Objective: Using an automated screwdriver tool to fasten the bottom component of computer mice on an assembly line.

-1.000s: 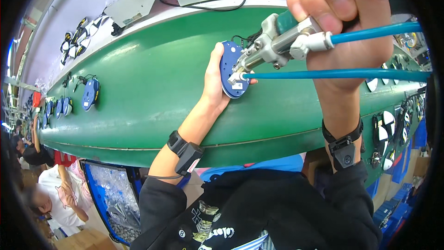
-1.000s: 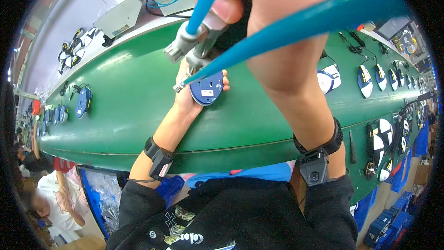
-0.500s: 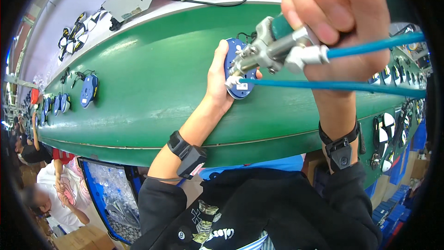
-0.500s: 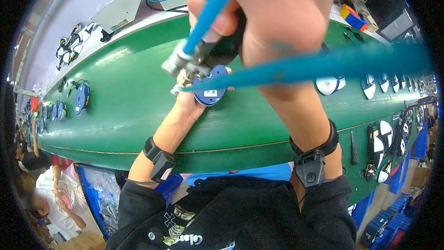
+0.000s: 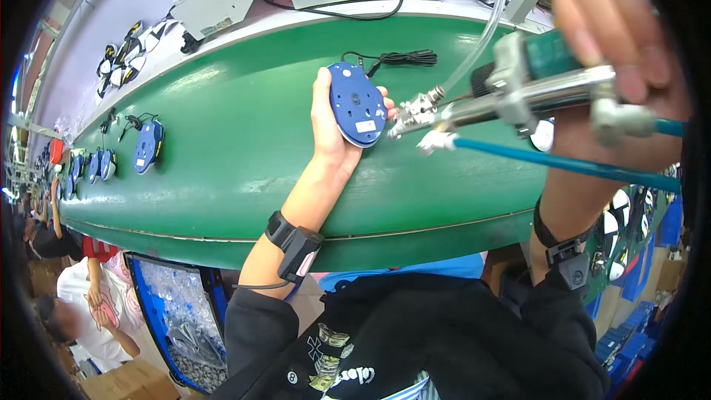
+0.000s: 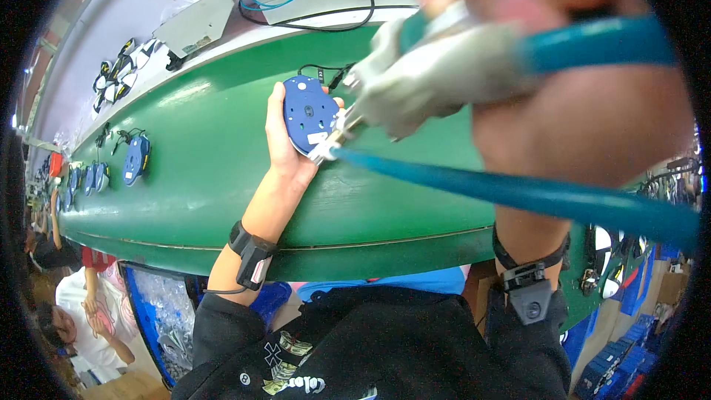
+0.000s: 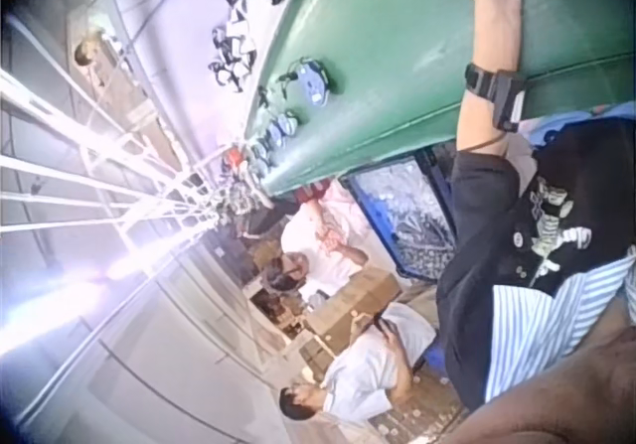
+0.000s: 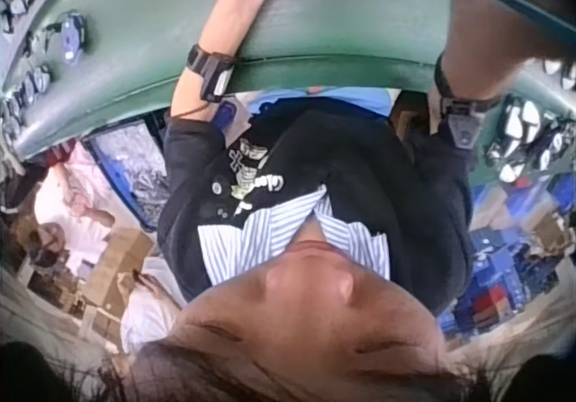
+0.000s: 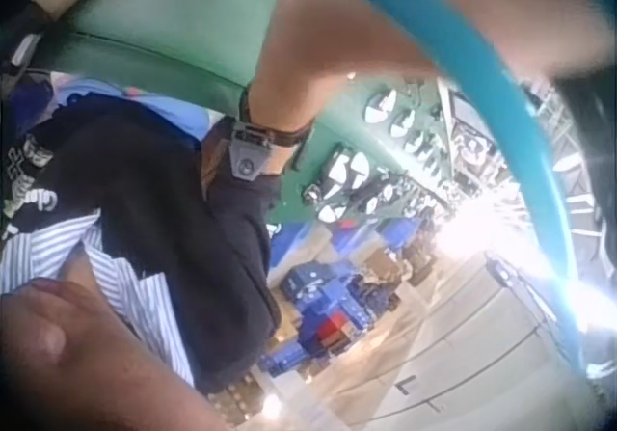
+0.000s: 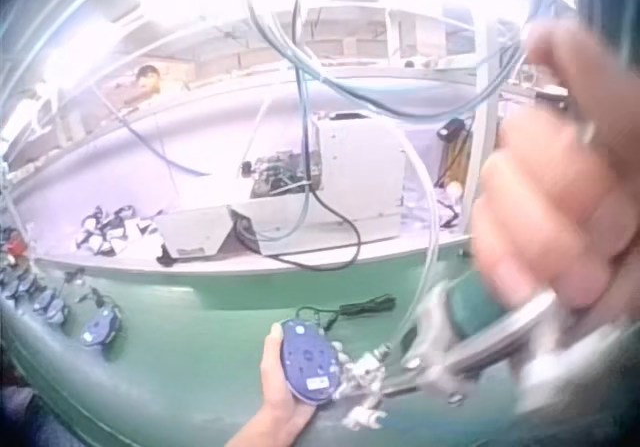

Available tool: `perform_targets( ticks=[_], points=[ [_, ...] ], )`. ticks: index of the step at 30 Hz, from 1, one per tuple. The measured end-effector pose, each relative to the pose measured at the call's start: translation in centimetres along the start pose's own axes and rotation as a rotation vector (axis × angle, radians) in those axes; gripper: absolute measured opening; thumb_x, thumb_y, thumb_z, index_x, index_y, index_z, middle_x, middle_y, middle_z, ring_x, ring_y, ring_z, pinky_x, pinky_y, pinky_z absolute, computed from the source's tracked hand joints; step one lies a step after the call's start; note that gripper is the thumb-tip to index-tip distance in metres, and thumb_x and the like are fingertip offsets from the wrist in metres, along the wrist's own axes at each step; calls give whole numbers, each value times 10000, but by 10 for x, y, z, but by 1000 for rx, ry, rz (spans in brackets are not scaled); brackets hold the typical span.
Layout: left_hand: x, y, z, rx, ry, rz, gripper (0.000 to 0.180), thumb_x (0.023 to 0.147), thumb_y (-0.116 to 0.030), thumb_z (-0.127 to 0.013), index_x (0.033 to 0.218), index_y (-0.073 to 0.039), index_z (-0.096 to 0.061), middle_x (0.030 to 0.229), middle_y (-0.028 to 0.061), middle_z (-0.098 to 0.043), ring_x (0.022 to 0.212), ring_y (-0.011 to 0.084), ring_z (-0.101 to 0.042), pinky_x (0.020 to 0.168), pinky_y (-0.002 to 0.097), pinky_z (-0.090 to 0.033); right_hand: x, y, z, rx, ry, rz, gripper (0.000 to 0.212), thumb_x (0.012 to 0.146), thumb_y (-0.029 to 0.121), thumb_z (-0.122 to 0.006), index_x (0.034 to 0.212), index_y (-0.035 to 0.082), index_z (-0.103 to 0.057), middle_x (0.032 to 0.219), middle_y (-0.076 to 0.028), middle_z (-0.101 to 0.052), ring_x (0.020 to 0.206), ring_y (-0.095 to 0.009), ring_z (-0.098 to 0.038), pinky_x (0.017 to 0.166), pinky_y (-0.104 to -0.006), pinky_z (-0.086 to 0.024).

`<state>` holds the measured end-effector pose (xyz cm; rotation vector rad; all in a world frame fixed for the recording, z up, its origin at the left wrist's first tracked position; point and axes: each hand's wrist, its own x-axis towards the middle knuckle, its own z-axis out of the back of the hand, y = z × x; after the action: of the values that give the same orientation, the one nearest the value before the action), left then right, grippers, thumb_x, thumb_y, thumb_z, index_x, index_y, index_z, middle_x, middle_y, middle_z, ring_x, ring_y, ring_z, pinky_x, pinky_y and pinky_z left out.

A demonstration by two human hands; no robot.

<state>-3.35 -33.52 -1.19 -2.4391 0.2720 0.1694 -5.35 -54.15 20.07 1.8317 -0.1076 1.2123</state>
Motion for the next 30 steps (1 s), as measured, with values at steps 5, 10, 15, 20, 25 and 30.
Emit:
perform_targets(
  ticks=[5,10,15,20,25,30],
  points=[
    [-4,1,-2,-81,-36,28,596,945,-596,-372,1058,-27,-508,872,186,-615,744,288,-658,673,378,-563,-24,-42,-26,-41,-196,-46,169,971,131,-461,803,118,-469,603,92,-401,518,-22,-392,595,-219,-376],
    [-1,5,-1,-34,53,35,600,941,-595,-382,1045,-21,-518,870,194,-622,741,294,-660,678,378,-564,-29,-52,-34,-47,-233,-66,152,979,135,-456,828,115,-469,598,95,-397,509,-17,-391,581,-214,-374],
    [-3,6,-2,-132,49,80,591,944,-589,-381,1030,-24,-529,861,200,-626,734,299,-660,678,390,-564,-31,-58,-39,-50,-233,-82,136,986,138,-451,854,112,-469,593,98,-394,500,-12,-390,566,-209,-373],
    [-5,7,-2,-145,34,64,576,956,-570,-376,1011,-19,-533,838,205,-626,718,301,-650,674,388,-563,-30,-59,-42,-60,-200,-81,121,993,142,-446,879,108,-468,588,102,-390,491,-7,-389,551,-204,-371],
    [-6,14,-11,-224,-1,161,572,973,-549,-371,1024,-5,-541,869,205,-627,767,293,-641,691,389,-559,-36,-63,-29,62,-42,5,91,1003,161,-444,1043,82,-427,555,94,-351,427,-22,-338,470,-215,-351],
    [-5,11,-16,36,93,109,517,985,-526,-375,1173,-59,-493,989,163,-616,862,252,-636,805,394,-540,-17,-28,-14,94,-124,21,256,1021,194,-423,1208,22,-448,587,82,-335,443,-22,-329,484,-213,-366]
  ],
)
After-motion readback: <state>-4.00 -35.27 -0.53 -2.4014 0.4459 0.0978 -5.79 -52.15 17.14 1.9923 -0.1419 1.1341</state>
